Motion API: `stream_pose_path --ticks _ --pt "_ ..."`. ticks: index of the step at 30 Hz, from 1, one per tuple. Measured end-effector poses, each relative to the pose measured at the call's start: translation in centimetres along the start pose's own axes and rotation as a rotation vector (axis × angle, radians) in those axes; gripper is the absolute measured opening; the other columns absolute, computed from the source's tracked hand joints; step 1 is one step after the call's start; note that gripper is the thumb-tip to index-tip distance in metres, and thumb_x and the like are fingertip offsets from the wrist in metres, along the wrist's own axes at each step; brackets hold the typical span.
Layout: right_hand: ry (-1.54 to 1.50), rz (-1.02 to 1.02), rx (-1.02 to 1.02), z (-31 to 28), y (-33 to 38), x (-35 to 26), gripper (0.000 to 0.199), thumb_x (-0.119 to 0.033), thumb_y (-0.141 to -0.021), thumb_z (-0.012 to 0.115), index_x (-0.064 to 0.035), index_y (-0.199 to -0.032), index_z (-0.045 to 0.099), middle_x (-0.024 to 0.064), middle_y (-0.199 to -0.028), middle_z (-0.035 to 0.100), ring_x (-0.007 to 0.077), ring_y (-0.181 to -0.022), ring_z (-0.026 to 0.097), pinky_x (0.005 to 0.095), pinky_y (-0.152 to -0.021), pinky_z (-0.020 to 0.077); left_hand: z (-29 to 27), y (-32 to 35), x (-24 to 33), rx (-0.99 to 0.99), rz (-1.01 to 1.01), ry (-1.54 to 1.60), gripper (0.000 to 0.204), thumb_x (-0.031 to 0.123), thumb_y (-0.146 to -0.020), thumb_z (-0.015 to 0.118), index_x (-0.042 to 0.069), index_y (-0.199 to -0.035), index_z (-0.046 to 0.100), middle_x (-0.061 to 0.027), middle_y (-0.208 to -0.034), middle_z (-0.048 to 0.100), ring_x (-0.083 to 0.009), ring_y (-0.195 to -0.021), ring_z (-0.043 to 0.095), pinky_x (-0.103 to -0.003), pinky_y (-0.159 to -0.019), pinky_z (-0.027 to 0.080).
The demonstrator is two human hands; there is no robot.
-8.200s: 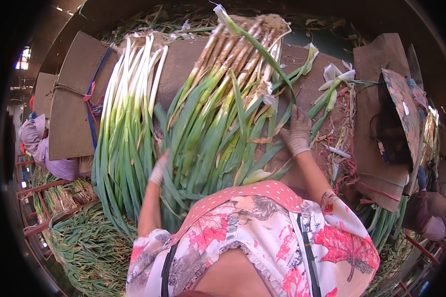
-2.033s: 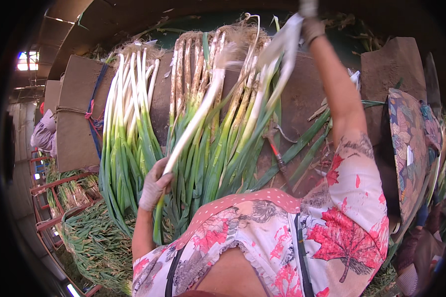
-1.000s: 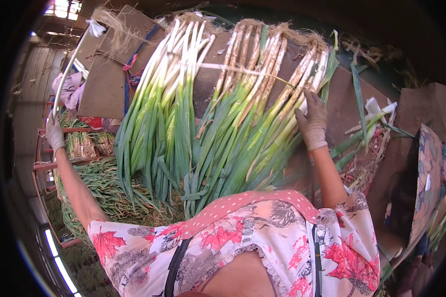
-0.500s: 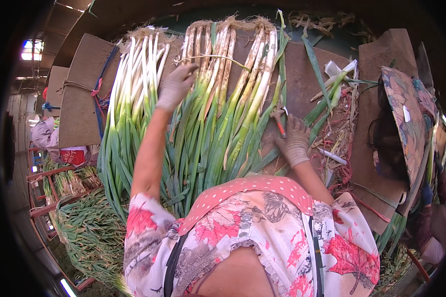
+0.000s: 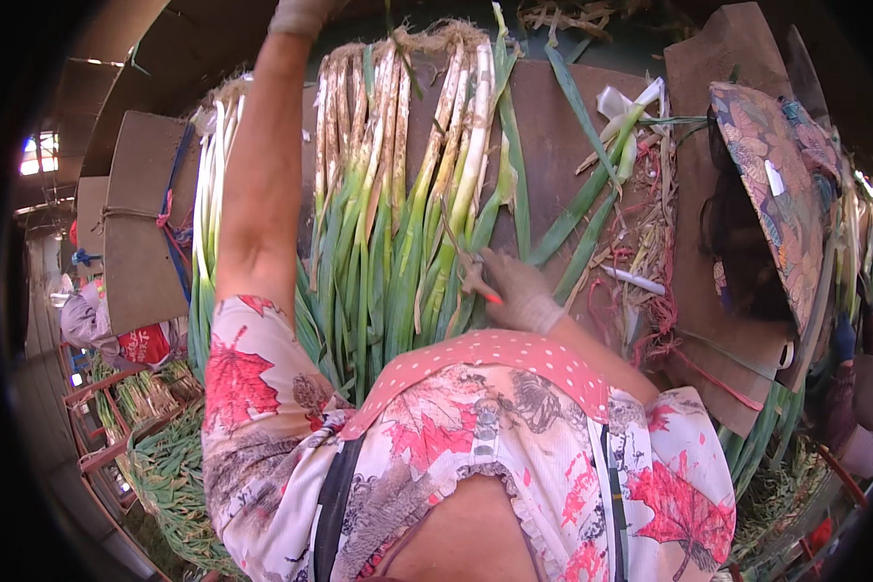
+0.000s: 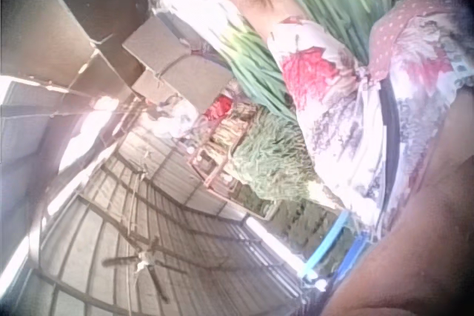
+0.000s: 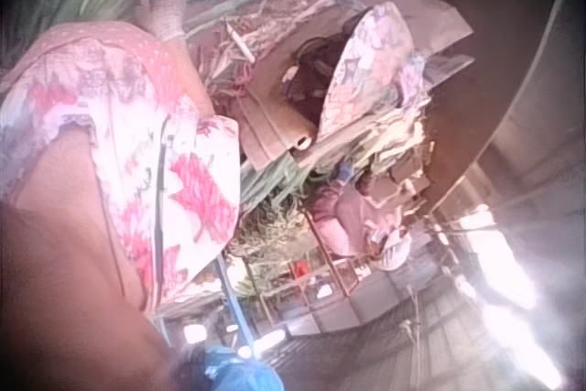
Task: The person trims the roots and peels the outer layers of green onions using pruning shears before bundling them together by hand.
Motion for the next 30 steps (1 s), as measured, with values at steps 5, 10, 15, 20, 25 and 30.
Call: stream_pose_path --ticks 5,10,15,20,25,30 --pt "-0.004 0.074 0.135 -2.3 -2.2 1.3 0.082 -0.024 -0.072 0.071 -0.0058 -0.143 0.033 0.0222 -0.108 0.062 0.0406 -0.096 0.063 0.0455 -0.085 0.0517 2.4 12.0 -2.2 -0.404 -0.187 -0.443 0.028 0.033 -0.096 0.052 0.01 -0.107 0.063 -0.0168 -0.103 0.066 -0.0295 -0.092 0.067 -0.043 -0.082 0.054" --pt "0.047 -0.065 -0.254 1.8 -0.4 -2.1 0.081 -0.024 -0.071 0.071 -0.0057 -0.141 0.035 0.0213 -0.106 0.062 0.0389 -0.097 0.063 0.0468 -0.083 0.0516 4.3 39.2 -10.8 -0.818 -0.564 -0.78 0.049 0.03 -0.09 0.058 -0.002 -0.126 0.05 -0.0238 -0.105 0.066 -0.0363 -0.098 0.065 -0.045 -0.089 0.051" --pt "0.079 -0.054 -0.055 0.7 -3.0 -1.2 0.072 -0.025 -0.073 0.069 -0.0055 -0.136 0.041 0.0201 -0.104 0.065 0.0368 -0.097 0.065 0.0462 -0.08 0.0525 4.7 39.6 -10.3 -0.613 -0.705 -0.744 0.059 0.032 -0.082 0.066 -0.002 -0.127 0.05 -0.0253 -0.113 0.064 -0.0393 -0.105 0.062 -0.046 -0.093 0.048" --pt "0.097 0.063 0.051 -3.4 -10.0 1.1 0.07 -0.024 -0.075 0.067 -0.0082 -0.137 0.041 0.0189 -0.102 0.068 0.0352 -0.093 0.067 0.0446 -0.079 0.0536 3.9 41.3 -9.5 -0.577 -0.79 -0.565 0.066 0.032 -0.081 0.068 0.0 -0.135 0.047 -0.0267 -0.122 0.06 -0.0393 -0.112 0.059 -0.045 -0.097 0.046" --pt "0.072 0.026 -0.051 -3.2 -6.9 -1.6 0.069 -0.028 -0.078 0.065 -0.0088 -0.14 0.04 0.0176 -0.107 0.067 0.0343 -0.098 0.066 0.0436 -0.083 0.0535 1.8 45.7 -11.0 -0.42 -0.878 -0.042 0.068 0.023 -0.08 0.066 -0.003 -0.138 0.043 -0.0217 -0.123 0.062 -0.0306 -0.115 0.058 -0.035 -0.101 0.044" --pt "0.11 0.118 0.037 -4.3 -10.3 0.6 0.062 -0.03 -0.081 0.061 -0.0096 -0.137 0.042 0.0185 -0.109 0.067 0.0356 -0.098 0.066 0.047 -0.083 0.0525 -0.4 47.7 -4.0 -0.256 -1.316 0.538 0.045 0.012 -0.077 0.064 -0.001 -0.118 0.051 -0.0107 -0.076 0.058 -0.0175 -0.053 0.055 -0.029 -0.049 0.045"
Point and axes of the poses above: each hand's wrist, its own y-axis away from the middle knuckle, its own z-axis out of the palm, x = y × z, the point moved 8 cm from there along -y, towards the middle knuckle
